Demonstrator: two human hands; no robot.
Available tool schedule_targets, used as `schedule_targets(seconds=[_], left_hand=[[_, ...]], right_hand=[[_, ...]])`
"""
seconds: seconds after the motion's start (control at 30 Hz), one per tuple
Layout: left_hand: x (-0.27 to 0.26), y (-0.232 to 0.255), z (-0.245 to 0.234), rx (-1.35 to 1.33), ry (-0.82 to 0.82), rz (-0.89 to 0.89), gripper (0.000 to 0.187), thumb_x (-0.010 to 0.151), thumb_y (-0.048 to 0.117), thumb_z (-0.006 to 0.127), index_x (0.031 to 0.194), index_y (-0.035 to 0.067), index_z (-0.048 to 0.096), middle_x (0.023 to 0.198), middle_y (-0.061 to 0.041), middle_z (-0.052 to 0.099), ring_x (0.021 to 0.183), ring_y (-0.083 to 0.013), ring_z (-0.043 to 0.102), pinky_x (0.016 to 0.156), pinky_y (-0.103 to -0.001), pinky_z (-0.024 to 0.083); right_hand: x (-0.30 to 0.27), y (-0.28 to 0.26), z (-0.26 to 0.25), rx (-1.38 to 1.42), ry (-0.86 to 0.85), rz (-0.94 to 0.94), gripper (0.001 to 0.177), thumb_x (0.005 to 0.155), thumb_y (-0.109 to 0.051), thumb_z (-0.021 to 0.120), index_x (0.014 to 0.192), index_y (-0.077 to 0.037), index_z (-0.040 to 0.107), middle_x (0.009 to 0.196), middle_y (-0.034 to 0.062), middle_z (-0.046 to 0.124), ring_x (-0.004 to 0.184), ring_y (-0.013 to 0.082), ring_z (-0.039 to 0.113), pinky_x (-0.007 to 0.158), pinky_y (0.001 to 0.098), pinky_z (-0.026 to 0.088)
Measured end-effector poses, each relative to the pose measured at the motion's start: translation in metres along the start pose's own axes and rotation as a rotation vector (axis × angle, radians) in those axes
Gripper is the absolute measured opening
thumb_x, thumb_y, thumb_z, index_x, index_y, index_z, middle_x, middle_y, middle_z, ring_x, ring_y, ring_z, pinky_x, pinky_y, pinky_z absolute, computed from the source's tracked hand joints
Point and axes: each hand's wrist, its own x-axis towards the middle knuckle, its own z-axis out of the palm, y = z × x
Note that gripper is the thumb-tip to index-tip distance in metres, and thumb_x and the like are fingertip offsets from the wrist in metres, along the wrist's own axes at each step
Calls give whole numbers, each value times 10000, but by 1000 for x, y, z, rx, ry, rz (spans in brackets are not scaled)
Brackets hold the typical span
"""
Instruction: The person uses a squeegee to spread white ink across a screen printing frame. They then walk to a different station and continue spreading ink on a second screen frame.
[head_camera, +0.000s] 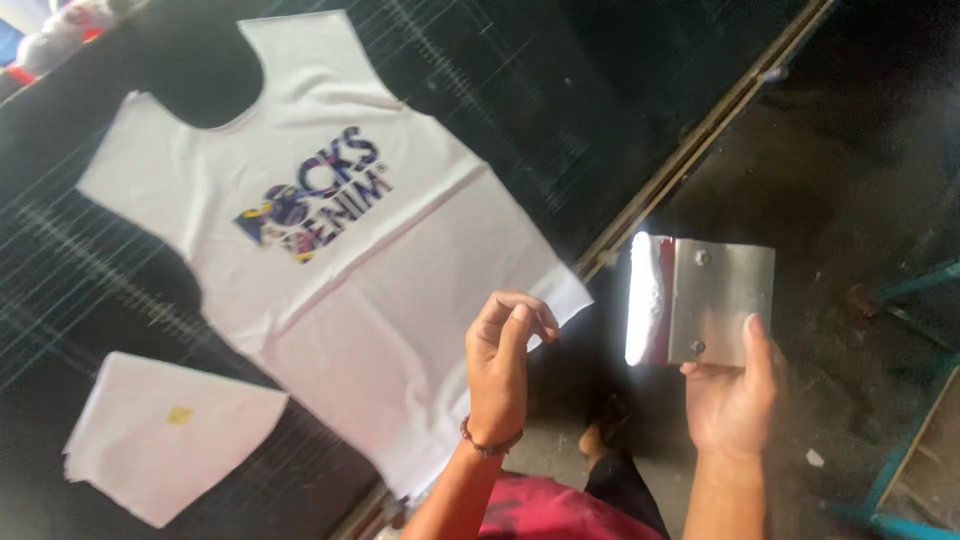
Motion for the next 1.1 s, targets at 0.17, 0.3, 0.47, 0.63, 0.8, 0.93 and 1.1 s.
schedule_targets(seconds=[0.17, 0.3, 0.47, 0.63, 0.8, 0.93, 1.1], left_hand=[[55, -52, 89, -38, 34, 58, 249, 1027, 247, 530, 905, 41, 600, 773, -93, 624, 697, -168, 586, 676, -288, 476], [105, -76, 159, -84, 68, 23, 213, 1023, 191, 534, 896, 37, 609, 768, -101, 626, 698, -155, 561, 670, -268, 452], [171, -126, 225, -90, 52, 21, 196, 1032, 173, 528, 935, 38, 632, 801, -92, 632, 719, -167, 585, 689, -284, 474], [256, -187, 299, -134, 10, -4, 196, 1038, 145, 519, 947, 11, 629, 802, -121, 632, 727, -178, 580, 695, -286, 482], [356, -229, 385, -163, -64, -36, 183, 1027, 127, 520, 892, 33, 601, 749, -99, 593, 711, -171, 563, 679, -283, 449], [431, -261, 459, -151, -139, -50, 181, 1025, 129, 520, 906, 28, 613, 755, -112, 614, 714, -177, 574, 689, -296, 466], [501, -302, 536, -109, -227, -126, 220, 1015, 235, 566, 920, 48, 634, 743, -93, 627, 722, -170, 598, 707, -296, 482]], right_hand=[[116, -35, -32, -74, 36, 1, 297, 982, -349, 661, 1056, -65, 705, 912, 78, 721, 555, 160, 628, 422, 208, 517], [196, -72, -38, -148, 69, 21, 268, 983, -352, 660, 1013, -94, 722, 996, 68, 747, 604, 148, 675, 436, 183, 548], [292, -79, -71, -88, 69, 48, 361, 965, -382, 664, 1125, -62, 715, 993, 89, 750, 563, 134, 653, 435, 187, 536], [408, -90, -102, -14, 121, 202, 454, 960, -476, 657, 1086, -43, 713, 810, 75, 725, 545, 154, 620, 519, 249, 514], [528, -125, -96, -31, 196, 29, 349, 930, -360, 701, 1087, -49, 717, 977, 116, 730, 647, 191, 658, 437, 219, 514], [622, -153, -109, -34, 243, -30, 291, 962, -340, 677, 994, -56, 728, 927, 98, 733, 629, 218, 655, 452, 251, 500], [724, -174, -130, 58, 351, -22, 178, 938, -315, 718, 912, -138, 721, 912, 88, 736, 655, 230, 665, 442, 263, 481]])
